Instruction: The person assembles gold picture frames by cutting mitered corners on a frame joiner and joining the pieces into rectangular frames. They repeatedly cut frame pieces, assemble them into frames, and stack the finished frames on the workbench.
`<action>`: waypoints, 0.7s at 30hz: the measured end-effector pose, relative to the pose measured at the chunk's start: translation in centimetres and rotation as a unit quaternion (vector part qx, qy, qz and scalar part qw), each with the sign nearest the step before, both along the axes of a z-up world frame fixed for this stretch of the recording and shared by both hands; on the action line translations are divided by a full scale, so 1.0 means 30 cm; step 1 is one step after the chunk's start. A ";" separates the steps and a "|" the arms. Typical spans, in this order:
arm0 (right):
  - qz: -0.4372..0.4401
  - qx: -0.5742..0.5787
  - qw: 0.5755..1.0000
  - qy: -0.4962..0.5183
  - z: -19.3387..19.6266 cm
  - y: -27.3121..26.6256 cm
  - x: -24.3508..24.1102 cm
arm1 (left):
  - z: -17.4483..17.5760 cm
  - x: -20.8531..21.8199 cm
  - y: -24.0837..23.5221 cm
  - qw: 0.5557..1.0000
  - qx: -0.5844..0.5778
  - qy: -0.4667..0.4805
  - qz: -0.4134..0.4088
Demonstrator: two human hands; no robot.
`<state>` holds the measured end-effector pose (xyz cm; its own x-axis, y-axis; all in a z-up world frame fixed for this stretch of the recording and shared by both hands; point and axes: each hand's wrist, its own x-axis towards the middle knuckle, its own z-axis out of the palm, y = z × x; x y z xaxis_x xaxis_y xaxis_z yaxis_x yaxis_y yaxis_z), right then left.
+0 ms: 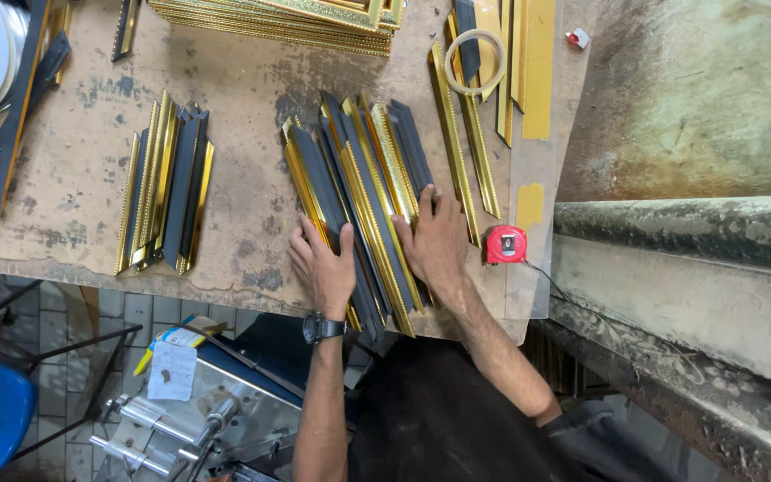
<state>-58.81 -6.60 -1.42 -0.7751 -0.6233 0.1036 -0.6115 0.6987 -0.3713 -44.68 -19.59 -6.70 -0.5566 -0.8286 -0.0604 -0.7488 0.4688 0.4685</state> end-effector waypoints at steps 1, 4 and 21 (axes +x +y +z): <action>-0.003 0.003 0.999 -0.033 0.007 0.000 -0.017 | -0.010 0.001 0.003 1.000 -0.007 0.007 0.003; -0.038 -0.043 0.996 -0.062 0.004 0.036 -0.103 | -0.039 0.006 -0.005 1.000 0.005 0.012 0.009; 0.010 -0.125 0.990 -0.059 -0.075 0.053 -0.069 | 0.043 -0.028 -0.033 0.980 0.176 -0.004 0.094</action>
<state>-60.87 -5.00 -3.66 -0.7790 -0.6046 0.1661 -0.5664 0.5648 -0.6002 -45.53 -20.59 -5.42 -0.3951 -0.8432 -0.3646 -0.8106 0.1333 0.5702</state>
